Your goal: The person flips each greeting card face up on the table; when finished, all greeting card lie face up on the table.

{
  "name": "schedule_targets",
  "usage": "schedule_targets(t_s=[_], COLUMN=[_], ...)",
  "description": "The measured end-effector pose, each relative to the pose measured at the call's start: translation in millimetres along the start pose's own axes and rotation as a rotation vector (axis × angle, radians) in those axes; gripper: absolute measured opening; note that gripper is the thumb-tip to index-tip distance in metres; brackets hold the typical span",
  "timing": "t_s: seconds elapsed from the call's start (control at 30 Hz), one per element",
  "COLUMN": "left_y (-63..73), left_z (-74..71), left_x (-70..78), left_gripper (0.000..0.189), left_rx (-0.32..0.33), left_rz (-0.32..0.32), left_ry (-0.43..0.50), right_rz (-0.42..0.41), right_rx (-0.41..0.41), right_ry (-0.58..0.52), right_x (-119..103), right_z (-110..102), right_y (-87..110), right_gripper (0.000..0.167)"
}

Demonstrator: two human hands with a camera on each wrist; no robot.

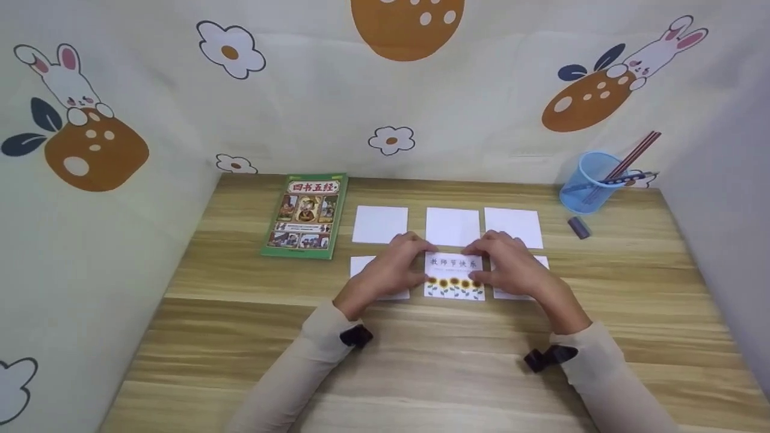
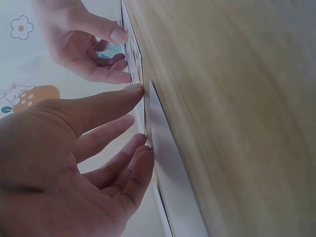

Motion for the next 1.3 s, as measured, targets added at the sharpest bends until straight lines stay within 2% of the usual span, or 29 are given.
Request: schedule_targets(t_s=[0.17,0.33,0.47,0.6,0.8,0.93,1.1,1.3], left_y=[8.5,28.3,47.2,57.8,64.3,65.2,66.2,66.6], left_z=[-9.1,-28.0,-42.0,-50.3,-49.7,-50.3,-50.6,-50.2], left_x=[0.3,-5.2,-20.2,-34.6,-48.1,-49.1,-49.3,-53.2], left_gripper=[0.056,0.056,0.055,0.060,0.079,0.086,0.087,0.088], left_rx=[-0.003,0.027,0.041,0.026,-0.031,-0.038,-0.037,-0.039], left_rz=[0.038,0.100,0.100,0.068,-0.037,-0.059,-0.061,-0.057], left_ry=[-0.008,-0.009,-0.012,-0.038,-0.091,-0.118,-0.118,-0.120], right_rz=[0.003,0.007,-0.046,-0.131,-0.242,-0.261,-0.237,-0.215], right_rx=[0.012,0.045,0.071,0.071,0.008,-0.037,-0.087,-0.101], right_ry=[0.006,0.030,0.027,0.009,-0.009,-0.025,-0.018,-0.043], right_x=[-0.3,-9.1,-34.7,-67.4,-112.3,-129.8,-134.5,-131.1], right_z=[-0.5,0.5,4.6,15.1,40.0,49.6,59.5,64.0], right_y=[0.8,3.4,5.5,2.5,-7.8,-16.8,-23.0,-24.7], right_gripper=[0.042,0.041,0.039,0.038,0.043,0.052,0.063,0.065])
Point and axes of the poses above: each hand's wrist, its own y-axis away from the middle knuckle, its own z-axis out of the palm, x = y × z, the point moved 10 cm from there along -y, towards the middle knuckle, and after that the axes turned 10 degrees about z, right-handed, at the moved point
